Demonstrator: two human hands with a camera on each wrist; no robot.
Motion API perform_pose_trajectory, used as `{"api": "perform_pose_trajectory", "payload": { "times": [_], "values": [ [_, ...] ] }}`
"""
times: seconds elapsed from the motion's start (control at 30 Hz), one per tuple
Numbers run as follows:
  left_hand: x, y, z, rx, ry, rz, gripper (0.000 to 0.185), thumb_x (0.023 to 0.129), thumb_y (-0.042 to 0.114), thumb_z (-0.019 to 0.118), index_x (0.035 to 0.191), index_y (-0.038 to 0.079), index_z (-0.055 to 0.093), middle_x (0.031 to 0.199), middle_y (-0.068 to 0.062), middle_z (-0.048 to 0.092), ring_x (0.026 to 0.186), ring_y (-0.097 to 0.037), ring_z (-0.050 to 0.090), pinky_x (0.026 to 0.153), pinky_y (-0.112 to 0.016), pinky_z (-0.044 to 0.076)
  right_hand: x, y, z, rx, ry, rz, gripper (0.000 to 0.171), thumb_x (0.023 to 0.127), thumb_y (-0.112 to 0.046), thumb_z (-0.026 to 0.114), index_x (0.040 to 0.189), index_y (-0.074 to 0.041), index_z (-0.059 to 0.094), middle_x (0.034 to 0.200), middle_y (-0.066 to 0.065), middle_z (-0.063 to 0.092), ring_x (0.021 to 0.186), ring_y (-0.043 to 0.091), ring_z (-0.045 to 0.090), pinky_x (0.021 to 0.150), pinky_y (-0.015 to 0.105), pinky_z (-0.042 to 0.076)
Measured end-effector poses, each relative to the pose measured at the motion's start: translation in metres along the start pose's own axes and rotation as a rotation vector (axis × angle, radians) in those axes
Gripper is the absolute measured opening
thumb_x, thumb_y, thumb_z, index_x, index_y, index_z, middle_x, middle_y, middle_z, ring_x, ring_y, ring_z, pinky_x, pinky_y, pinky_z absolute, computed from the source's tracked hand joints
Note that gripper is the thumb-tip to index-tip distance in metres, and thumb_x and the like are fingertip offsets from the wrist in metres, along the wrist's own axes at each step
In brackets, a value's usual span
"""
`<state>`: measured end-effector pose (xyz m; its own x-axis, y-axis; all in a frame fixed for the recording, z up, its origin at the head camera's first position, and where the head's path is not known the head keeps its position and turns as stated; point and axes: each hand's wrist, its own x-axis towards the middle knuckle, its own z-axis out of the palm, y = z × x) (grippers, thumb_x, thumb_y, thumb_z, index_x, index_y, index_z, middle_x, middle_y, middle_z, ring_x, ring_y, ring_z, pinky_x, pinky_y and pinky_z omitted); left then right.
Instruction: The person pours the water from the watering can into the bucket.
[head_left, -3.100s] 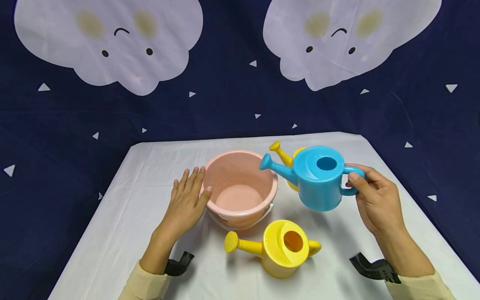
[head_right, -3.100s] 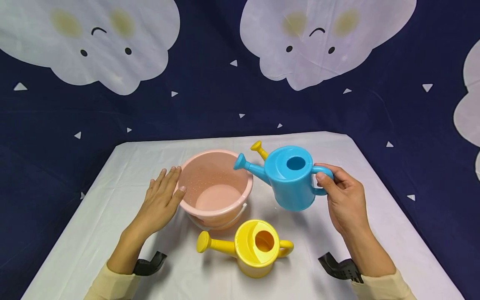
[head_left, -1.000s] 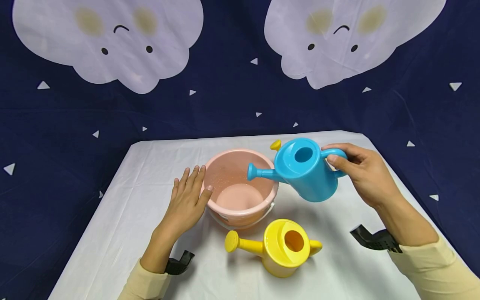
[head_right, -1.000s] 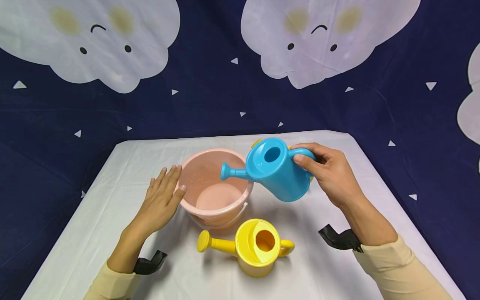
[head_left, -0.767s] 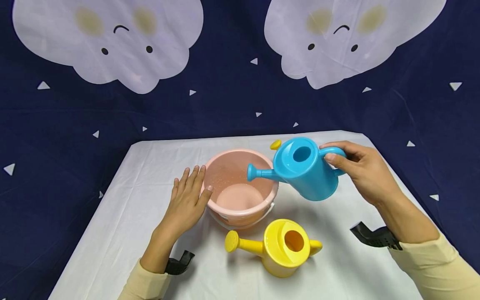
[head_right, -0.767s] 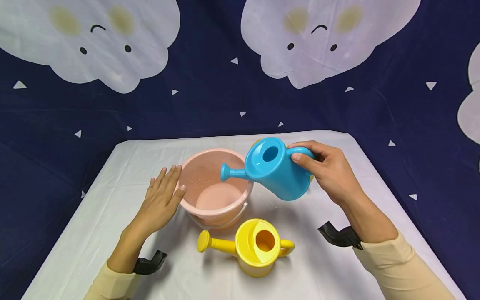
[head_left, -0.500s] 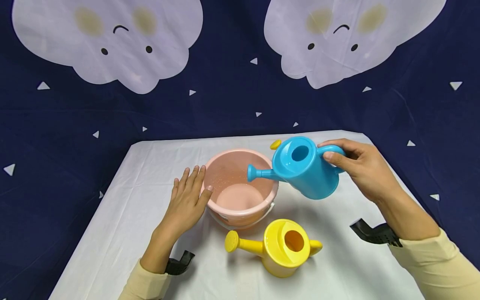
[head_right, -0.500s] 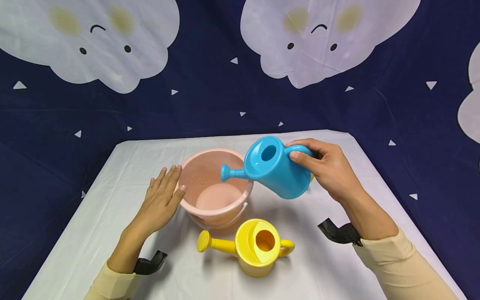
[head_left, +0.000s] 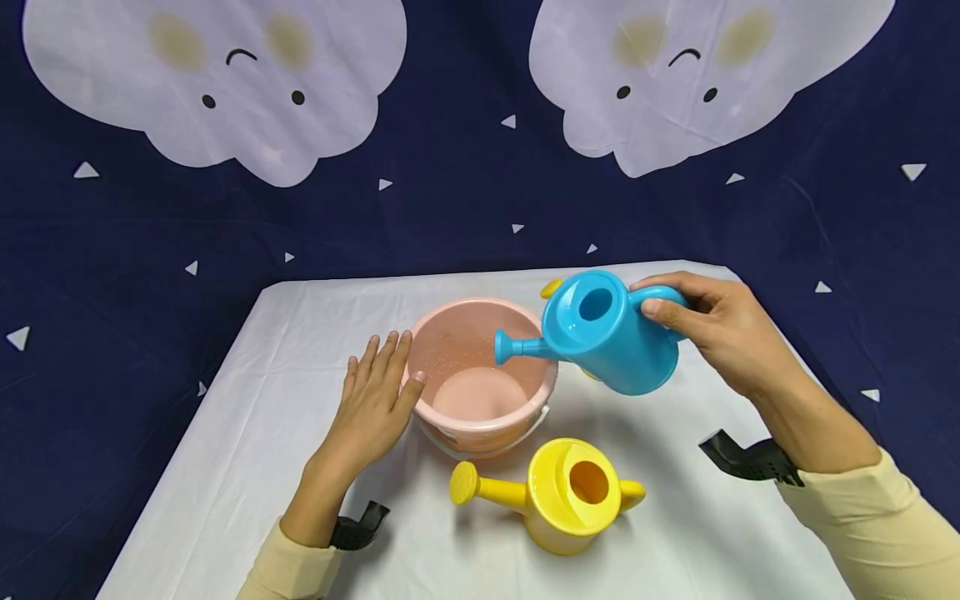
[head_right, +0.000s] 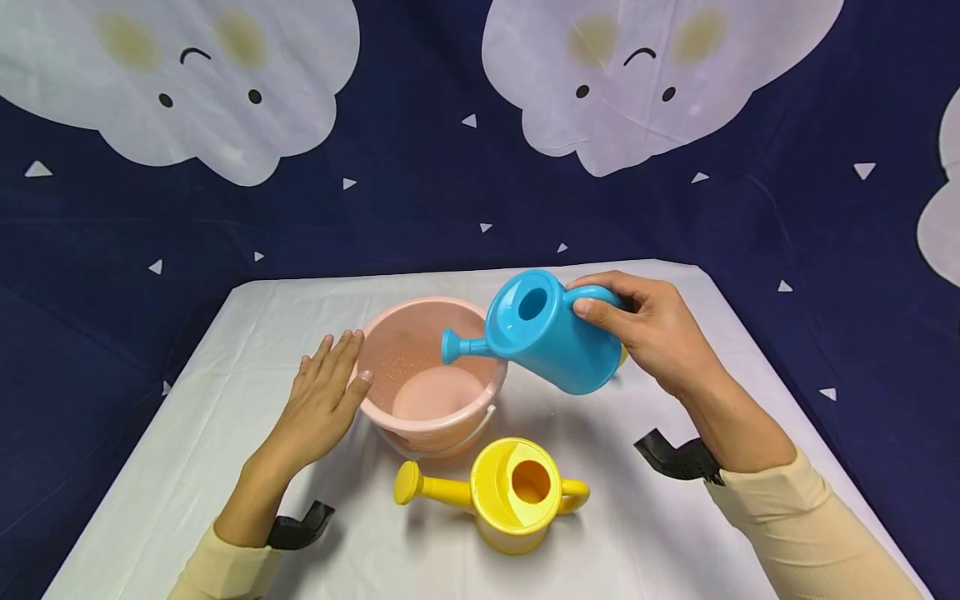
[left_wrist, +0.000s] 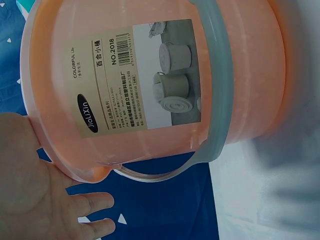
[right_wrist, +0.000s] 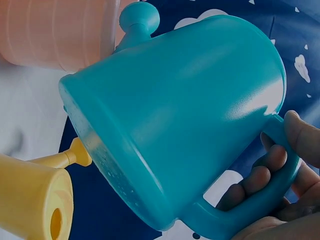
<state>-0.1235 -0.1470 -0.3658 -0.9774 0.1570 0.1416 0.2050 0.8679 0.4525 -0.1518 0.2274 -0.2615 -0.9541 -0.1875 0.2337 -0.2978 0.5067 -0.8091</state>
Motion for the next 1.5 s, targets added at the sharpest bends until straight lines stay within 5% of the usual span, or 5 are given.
{"api": "perform_pose_trajectory", "payload": {
  "times": [0.53, 1.5],
  "values": [
    [0.000, -0.001, 0.001, 0.001, -0.003, -0.003, 0.063, 0.100, 0.051, 0.025, 0.153, 0.021, 0.010, 0.160, -0.011, 0.013, 0.149, -0.032, -0.002, 0.117, -0.058, -0.001, 0.006, -0.006, -0.001, -0.041, -0.021, -0.027, 0.028, 0.090, -0.025, 0.064, 0.116, -0.013, 0.066, 0.116, -0.001, 0.064, 0.103, 0.009, 0.058, 0.084, 0.014, 0.046],
    [-0.001, 0.000, 0.000, 0.001, 0.000, -0.003, 0.062, 0.100, 0.050, 0.026, 0.153, 0.020, 0.011, 0.160, -0.011, 0.014, 0.149, -0.031, -0.002, 0.117, -0.057, -0.002, 0.011, -0.014, -0.001, -0.085, -0.049, -0.018, 0.032, 0.089, -0.028, 0.065, 0.117, -0.013, 0.066, 0.111, -0.008, 0.066, 0.103, 0.008, 0.059, 0.083, 0.016, 0.046]
  ]
}}
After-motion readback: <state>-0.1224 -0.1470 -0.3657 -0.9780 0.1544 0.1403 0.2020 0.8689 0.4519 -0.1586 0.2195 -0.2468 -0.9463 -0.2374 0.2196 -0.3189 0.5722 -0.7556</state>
